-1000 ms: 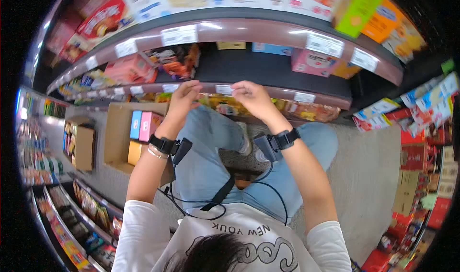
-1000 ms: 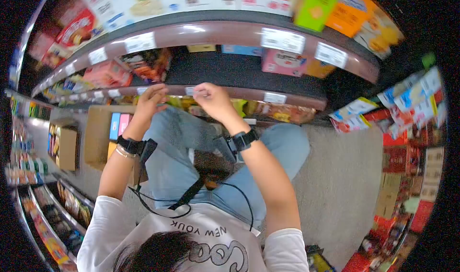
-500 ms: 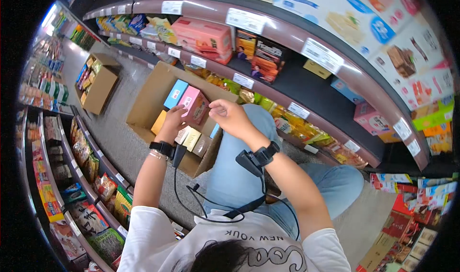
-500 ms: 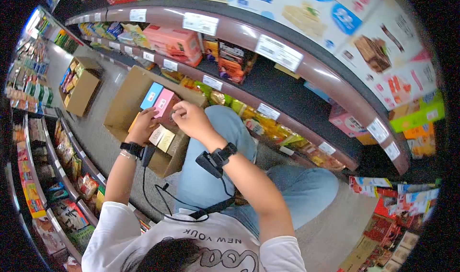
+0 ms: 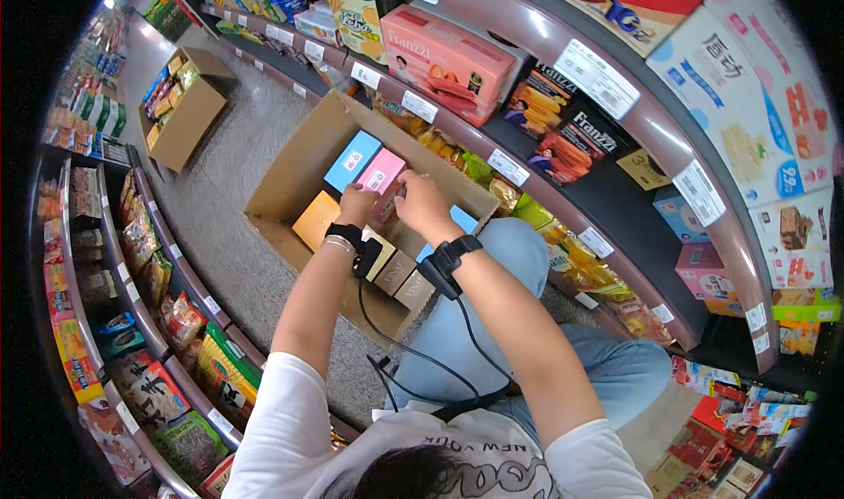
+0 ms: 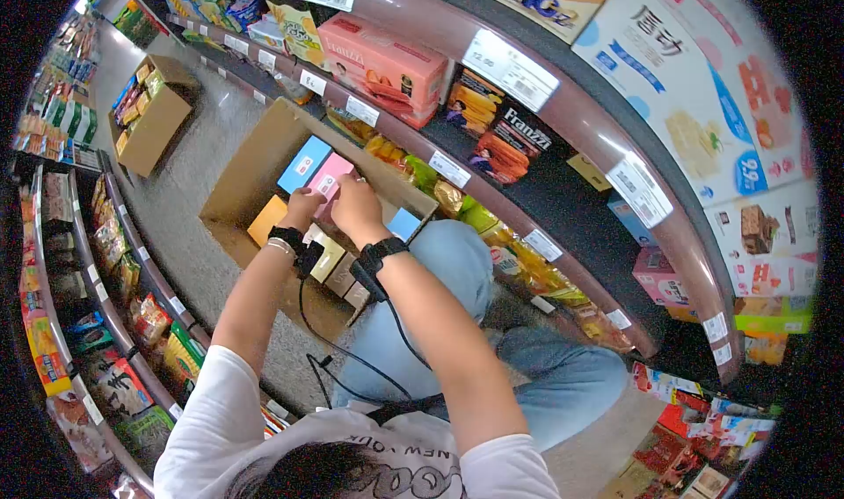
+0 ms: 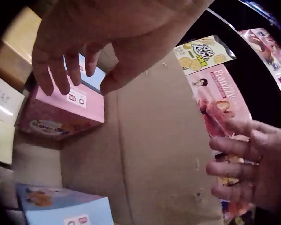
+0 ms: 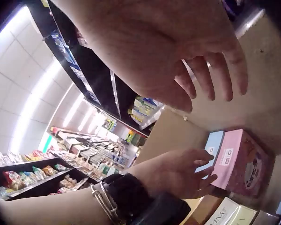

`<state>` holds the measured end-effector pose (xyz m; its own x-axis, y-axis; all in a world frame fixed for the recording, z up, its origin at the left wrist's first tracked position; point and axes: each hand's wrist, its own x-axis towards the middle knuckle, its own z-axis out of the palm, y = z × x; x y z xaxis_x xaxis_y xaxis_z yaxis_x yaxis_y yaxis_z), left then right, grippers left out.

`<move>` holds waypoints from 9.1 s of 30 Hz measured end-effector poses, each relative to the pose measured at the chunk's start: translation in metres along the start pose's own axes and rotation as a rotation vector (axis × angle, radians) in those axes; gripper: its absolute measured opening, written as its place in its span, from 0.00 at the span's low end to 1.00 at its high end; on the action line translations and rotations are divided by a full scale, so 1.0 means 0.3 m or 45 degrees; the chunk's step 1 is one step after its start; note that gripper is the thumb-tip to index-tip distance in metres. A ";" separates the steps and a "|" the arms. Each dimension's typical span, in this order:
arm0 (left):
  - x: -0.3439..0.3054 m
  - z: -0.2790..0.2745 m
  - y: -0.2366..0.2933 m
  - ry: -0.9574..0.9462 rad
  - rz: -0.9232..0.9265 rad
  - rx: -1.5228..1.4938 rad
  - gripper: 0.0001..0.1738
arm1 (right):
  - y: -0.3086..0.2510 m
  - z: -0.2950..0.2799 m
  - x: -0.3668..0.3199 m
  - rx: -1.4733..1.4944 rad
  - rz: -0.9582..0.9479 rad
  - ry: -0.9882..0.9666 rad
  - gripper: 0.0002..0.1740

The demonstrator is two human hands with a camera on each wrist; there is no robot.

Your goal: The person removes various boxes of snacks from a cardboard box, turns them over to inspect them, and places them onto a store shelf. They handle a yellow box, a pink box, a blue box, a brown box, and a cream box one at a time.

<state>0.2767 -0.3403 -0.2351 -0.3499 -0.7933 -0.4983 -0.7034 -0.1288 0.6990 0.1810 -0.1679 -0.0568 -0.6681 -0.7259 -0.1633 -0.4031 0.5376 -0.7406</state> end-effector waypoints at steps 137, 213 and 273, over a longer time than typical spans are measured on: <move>-1.336 0.116 0.651 -1.281 0.797 -0.429 0.51 | 0.372 -0.681 -0.834 1.155 -0.070 0.471 0.61; -1.670 1.310 0.930 -1.032 1.726 0.186 0.42 | 1.106 -1.300 -1.294 0.502 0.197 1.589 0.47; -0.427 -0.270 0.165 -0.185 0.658 0.276 0.23 | -0.106 -0.228 -0.443 0.600 -0.141 -0.139 0.20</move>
<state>0.3368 -0.2931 -0.0952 -0.7523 -0.6290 -0.1962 -0.5238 0.3903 0.7571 0.2398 -0.0590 0.0330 -0.5576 -0.8220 -0.1154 -0.1244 0.2202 -0.9675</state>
